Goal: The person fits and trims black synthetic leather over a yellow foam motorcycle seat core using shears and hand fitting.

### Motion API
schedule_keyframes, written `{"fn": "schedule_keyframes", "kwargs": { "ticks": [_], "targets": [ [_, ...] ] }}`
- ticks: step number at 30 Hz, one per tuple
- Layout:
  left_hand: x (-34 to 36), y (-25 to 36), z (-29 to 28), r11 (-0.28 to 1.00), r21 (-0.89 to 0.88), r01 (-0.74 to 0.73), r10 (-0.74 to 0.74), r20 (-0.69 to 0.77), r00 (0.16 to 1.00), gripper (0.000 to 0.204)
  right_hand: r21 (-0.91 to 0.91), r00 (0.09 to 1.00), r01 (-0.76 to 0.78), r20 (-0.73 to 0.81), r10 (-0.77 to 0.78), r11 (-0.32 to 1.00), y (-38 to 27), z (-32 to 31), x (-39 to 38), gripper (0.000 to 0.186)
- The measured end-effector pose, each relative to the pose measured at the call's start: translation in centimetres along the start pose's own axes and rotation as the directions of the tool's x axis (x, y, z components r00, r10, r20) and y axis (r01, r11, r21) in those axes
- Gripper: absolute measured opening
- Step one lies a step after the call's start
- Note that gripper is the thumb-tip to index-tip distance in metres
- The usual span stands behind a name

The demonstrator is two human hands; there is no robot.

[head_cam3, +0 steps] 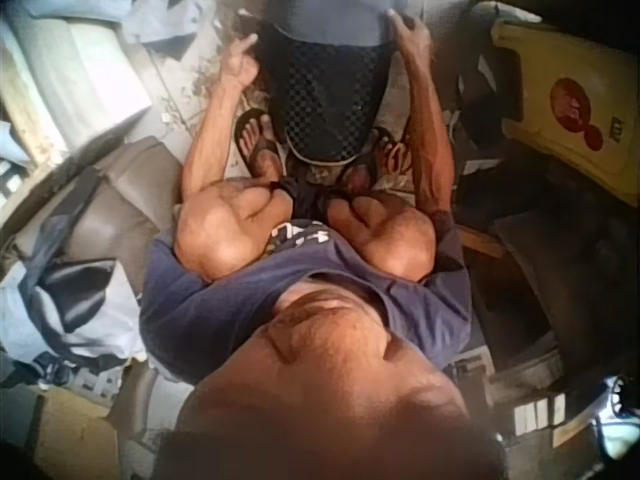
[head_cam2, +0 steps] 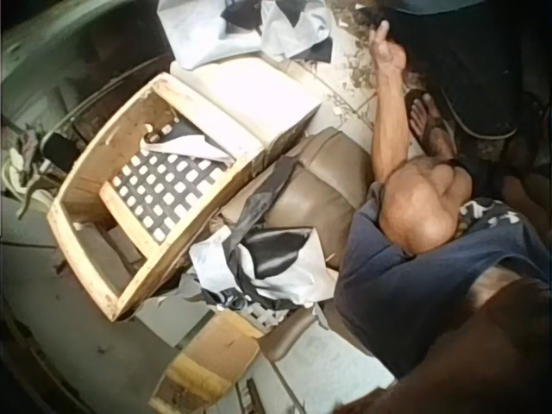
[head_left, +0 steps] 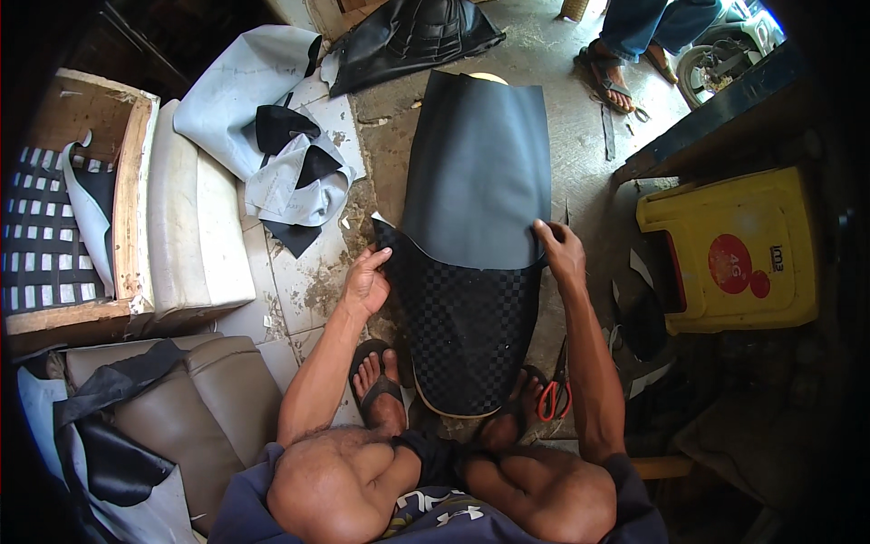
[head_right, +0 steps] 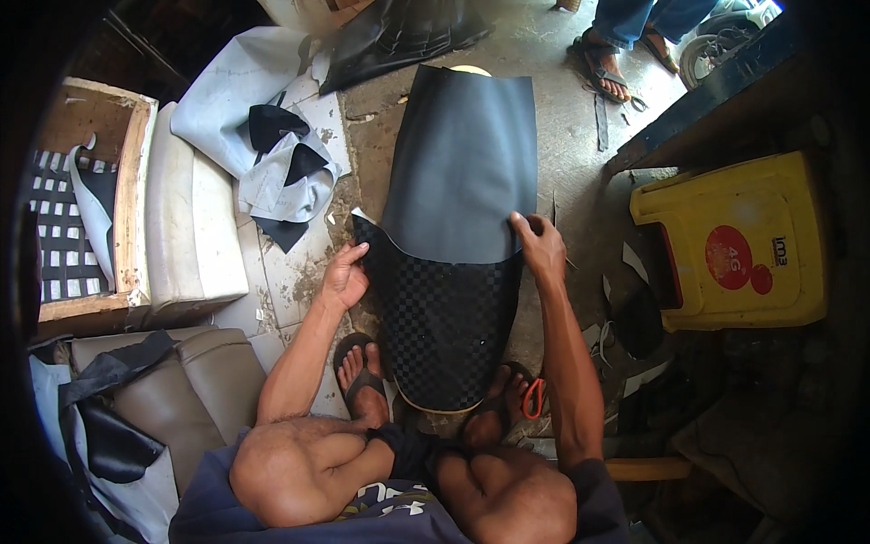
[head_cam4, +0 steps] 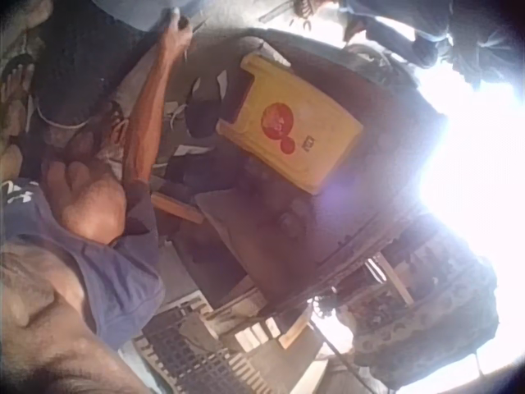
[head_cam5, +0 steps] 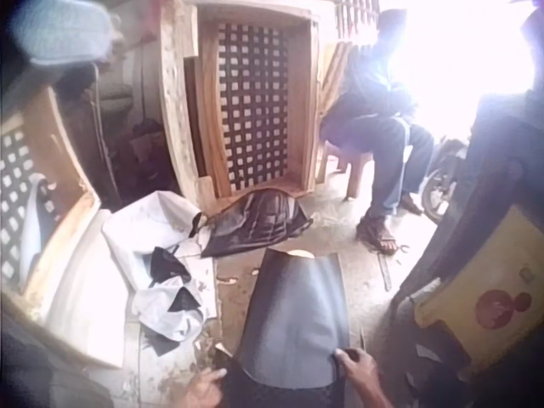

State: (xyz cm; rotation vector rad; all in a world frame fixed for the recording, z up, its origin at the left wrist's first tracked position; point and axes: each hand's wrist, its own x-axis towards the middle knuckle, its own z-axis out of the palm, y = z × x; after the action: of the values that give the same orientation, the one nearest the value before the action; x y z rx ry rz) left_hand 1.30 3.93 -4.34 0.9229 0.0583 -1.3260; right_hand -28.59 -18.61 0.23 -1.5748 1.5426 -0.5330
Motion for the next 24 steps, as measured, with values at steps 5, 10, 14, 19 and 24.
{"fn": "schedule_keyframes", "kwargs": {
  "ticks": [5,10,14,19,24],
  "targets": [
    [0.0,-0.1,1.0,1.000,0.023,0.005,-0.004,-0.003,1.000,0.023,-0.176,0.998,0.005,-0.064,-0.016,0.984,-1.5,1.0,0.6,0.051],
    [0.0,0.1,0.8,0.999,0.043,-0.014,0.014,0.014,1.000,0.027,-0.269,0.988,0.083,-0.105,-0.115,0.959,-2.7,1.8,-0.4,0.035],
    [0.3,-0.1,0.9,0.999,0.043,-0.009,0.008,0.023,1.000,0.027,-0.271,0.991,0.024,-0.118,-0.057,0.962,-2.7,1.2,-0.2,0.036],
    [0.7,-0.4,0.7,0.998,0.067,-0.006,0.005,0.022,1.000,0.026,-0.310,0.994,0.022,-0.091,-0.053,0.950,-2.4,0.3,0.4,0.038],
    [1.5,-1.4,0.2,0.993,0.107,-0.053,0.060,-0.063,0.996,0.030,-0.371,0.975,0.155,-0.095,-0.203,0.916,-3.6,0.1,-0.5,0.036]
  ]
}}
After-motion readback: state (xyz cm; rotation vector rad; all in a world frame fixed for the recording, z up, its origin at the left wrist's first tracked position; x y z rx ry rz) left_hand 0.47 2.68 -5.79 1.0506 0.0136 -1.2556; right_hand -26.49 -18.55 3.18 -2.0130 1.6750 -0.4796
